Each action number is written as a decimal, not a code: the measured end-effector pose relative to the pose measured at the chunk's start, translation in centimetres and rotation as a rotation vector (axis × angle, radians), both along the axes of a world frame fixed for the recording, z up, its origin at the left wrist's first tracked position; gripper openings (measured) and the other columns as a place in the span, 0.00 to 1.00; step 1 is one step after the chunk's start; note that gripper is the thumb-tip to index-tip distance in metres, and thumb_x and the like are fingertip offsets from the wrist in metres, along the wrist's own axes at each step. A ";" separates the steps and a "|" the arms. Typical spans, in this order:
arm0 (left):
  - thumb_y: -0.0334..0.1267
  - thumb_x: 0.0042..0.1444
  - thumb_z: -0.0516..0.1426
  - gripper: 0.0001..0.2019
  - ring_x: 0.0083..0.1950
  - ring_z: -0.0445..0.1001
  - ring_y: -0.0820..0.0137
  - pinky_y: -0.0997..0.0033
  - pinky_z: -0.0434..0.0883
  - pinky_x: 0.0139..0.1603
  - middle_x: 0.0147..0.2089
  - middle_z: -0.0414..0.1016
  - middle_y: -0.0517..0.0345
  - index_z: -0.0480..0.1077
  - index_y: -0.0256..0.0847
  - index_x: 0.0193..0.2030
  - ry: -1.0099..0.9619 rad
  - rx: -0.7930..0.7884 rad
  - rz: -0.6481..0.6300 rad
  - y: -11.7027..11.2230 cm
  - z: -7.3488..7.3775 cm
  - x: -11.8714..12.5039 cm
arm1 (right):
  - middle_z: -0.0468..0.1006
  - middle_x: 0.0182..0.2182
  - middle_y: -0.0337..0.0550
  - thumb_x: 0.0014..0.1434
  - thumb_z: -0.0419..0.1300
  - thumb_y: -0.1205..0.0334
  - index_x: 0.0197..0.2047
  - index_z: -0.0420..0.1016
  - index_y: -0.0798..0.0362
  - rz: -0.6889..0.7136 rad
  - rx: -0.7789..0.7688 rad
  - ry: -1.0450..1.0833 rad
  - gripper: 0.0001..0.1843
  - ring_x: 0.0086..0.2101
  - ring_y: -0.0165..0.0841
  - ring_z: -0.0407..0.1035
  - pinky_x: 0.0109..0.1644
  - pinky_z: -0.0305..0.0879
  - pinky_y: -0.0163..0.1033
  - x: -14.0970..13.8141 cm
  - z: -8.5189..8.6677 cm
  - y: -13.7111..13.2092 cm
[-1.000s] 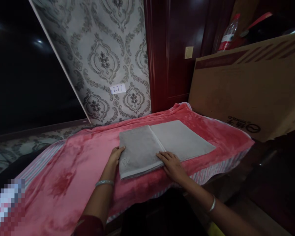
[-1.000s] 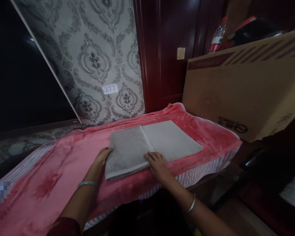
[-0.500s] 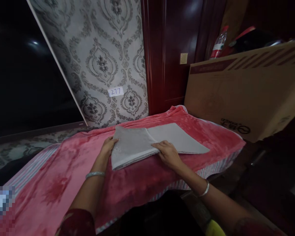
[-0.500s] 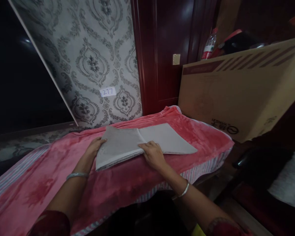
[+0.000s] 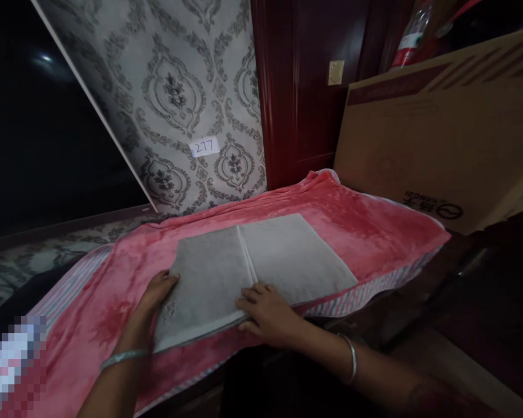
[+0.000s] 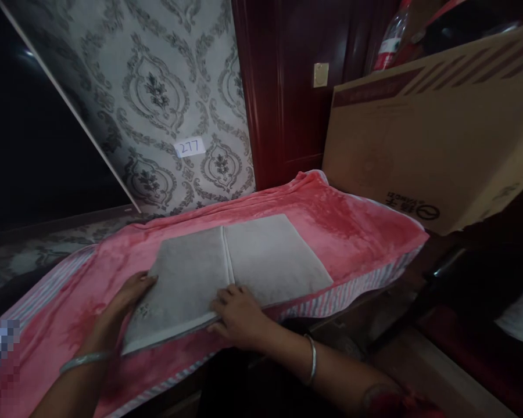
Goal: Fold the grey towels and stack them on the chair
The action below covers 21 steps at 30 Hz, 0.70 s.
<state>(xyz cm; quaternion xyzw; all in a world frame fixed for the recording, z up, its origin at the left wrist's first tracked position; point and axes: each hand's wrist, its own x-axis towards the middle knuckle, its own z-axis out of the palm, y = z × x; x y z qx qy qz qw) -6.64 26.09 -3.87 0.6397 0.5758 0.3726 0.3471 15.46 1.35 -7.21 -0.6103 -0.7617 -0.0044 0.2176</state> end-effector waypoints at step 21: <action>0.50 0.67 0.44 0.29 0.75 0.49 0.47 0.36 0.52 0.69 0.75 0.51 0.44 0.55 0.45 0.73 1.050 0.473 -0.350 -3.0 -2.8 17.4 | 0.48 0.73 0.44 0.70 0.44 0.44 0.73 0.51 0.42 -0.231 -0.223 -0.100 0.32 0.71 0.43 0.41 0.70 0.40 0.61 16.5 -0.9 12.6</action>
